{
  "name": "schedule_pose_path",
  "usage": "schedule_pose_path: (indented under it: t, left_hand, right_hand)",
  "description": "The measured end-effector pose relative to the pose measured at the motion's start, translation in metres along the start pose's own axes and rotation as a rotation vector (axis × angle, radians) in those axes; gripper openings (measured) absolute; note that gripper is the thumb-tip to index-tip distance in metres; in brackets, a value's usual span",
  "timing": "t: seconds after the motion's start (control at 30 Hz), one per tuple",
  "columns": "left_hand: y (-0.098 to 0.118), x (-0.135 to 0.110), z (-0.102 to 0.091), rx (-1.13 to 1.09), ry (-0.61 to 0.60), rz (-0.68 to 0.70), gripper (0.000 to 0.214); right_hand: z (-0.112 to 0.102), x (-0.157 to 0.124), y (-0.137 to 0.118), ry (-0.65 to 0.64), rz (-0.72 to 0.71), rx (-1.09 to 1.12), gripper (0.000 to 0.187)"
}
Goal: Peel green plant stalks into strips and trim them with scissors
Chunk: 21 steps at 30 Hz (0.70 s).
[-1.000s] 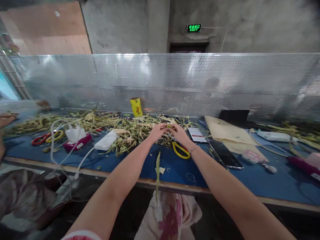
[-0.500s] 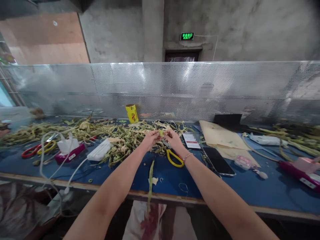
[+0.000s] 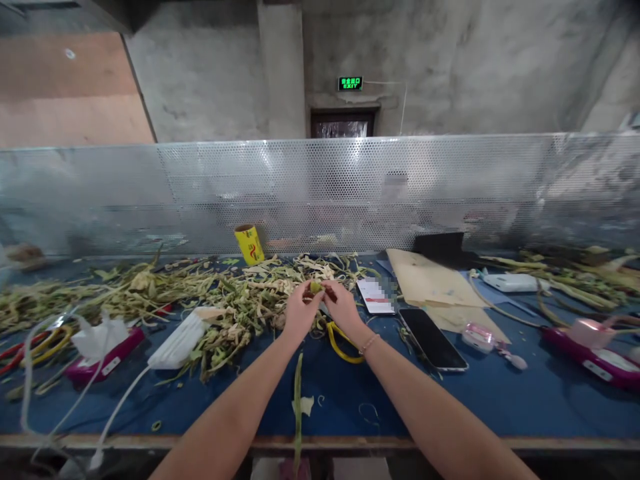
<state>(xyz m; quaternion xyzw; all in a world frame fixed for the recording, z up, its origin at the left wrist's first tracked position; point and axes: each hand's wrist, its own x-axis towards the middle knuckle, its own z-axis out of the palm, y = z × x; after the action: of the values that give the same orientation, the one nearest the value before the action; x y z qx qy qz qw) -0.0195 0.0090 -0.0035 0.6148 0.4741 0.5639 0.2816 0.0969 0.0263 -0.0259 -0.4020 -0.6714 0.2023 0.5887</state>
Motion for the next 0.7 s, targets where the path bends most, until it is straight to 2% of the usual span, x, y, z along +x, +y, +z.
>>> schedule_pose_path:
  t: [0.17,0.3,0.4,0.6,0.7]
  left_hand:
    - [-0.005,0.007,-0.004,-0.225,-0.062,-0.176,0.024]
    - [-0.01,0.01,-0.004,-0.377,-0.061,-0.307,0.024]
    - [-0.011,0.01,-0.004,-0.346,-0.054,-0.287,0.025]
    - [-0.016,0.012,-0.005,-0.26,-0.068,-0.24,0.03]
    - [-0.017,0.012,-0.005,-0.163,-0.06,-0.148,0.025]
  right_hand:
    - [0.003,0.001,0.002,-0.063,0.131,0.198,0.025]
    - [0.005,0.004,0.01,-0.053,0.257,0.365,0.029]
    - [0.005,0.004,0.011,-0.063,0.315,0.424,0.031]
    - [0.006,0.001,0.003,-0.141,0.285,0.373,0.03]
    - [0.006,0.0,0.002,-0.149,0.291,0.342,0.032]
